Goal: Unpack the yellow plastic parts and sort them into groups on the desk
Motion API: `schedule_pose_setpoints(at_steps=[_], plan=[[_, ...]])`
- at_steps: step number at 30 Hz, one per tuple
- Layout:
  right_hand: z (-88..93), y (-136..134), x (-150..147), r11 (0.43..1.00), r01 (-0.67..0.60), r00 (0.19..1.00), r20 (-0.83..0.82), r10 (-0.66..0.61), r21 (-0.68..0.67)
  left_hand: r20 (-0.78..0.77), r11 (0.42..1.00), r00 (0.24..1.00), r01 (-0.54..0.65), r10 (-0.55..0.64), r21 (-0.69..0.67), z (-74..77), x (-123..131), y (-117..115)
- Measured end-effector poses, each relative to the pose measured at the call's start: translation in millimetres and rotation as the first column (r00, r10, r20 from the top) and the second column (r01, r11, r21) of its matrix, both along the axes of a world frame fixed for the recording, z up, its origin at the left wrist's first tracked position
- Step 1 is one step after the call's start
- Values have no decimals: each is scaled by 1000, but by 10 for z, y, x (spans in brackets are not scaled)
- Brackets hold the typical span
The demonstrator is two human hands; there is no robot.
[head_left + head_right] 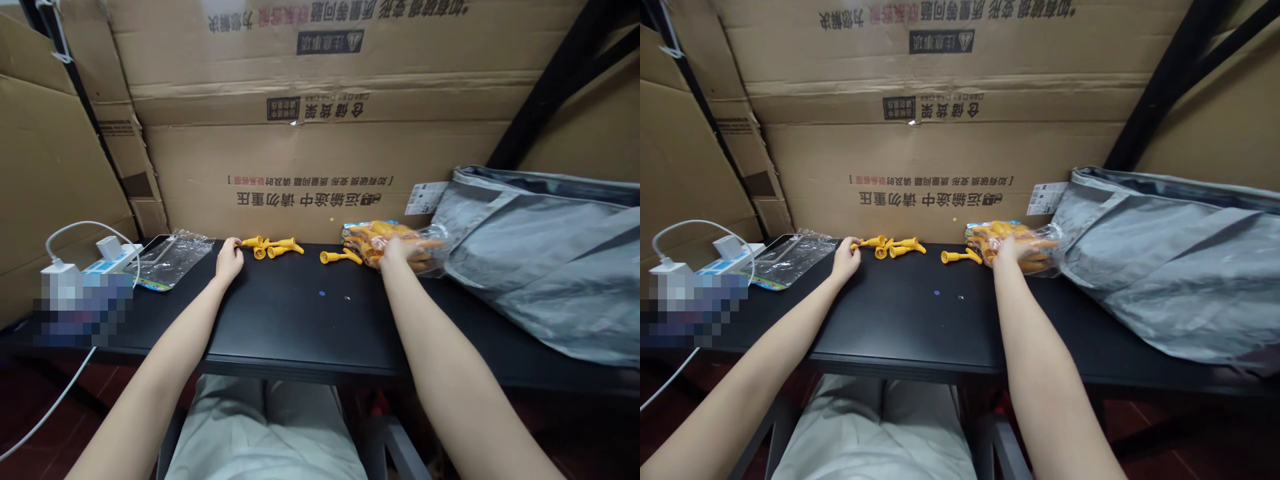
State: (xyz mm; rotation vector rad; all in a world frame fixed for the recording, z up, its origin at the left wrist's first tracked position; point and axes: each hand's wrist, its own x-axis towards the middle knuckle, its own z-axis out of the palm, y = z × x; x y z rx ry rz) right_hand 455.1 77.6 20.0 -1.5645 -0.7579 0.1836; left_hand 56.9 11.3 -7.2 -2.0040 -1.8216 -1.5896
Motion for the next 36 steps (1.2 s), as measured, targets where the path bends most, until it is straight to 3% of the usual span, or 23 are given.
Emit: schedule_pose_setpoints(at_steps=[2,4,8,12,14,17,20,22,25,27,29,32,36], plan=[[63,-78,-26,978,156,987,-26,-161,-138,-3,1000,1000,1,-1,-2,8,3,-8],[87,-165,-46,965,215,972,131,-197,-147,-9,1000,1000,1,-1,1,13,7,-16],[59,-231,-20,967,135,905,423,-32,-216,-9,1000,1000,11,-11,-3,15,14,-23],[104,-143,61,937,32,898,420,126,-349,-4,1000,1000,19,-19,-9,8,15,-16],[181,-126,54,945,5,882,446,149,-326,-2,1000,1000,23,-23,-19,3,13,-10],[328,-195,-89,984,-45,825,549,133,-172,1,999,999,42,-42,-31,-5,6,3],[416,-328,-385,991,-126,768,629,125,-43,-16,996,998,55,-56,-73,-11,-2,15],[373,-408,-619,977,-211,724,677,131,36,-48,991,997,46,-52,-127,-13,-4,21],[127,-477,-927,903,-430,568,771,289,-21,-136,978,990,13,-42,-207,-20,0,21],[-95,-487,-1062,816,-550,405,797,449,-181,-223,967,975,-69,13,-246,-22,3,12],[-284,-478,-1136,738,-574,270,768,581,-356,-296,937,947,-207,120,-282,-20,-8,-4],[-421,-455,-1166,683,-495,212,688,694,-537,-320,845,900,-402,295,-353,-10,-71,-24],[-418,-437,-1153,621,-448,183,614,768,-643,-286,738,855,-519,434,-433,-20,-238,-12]])
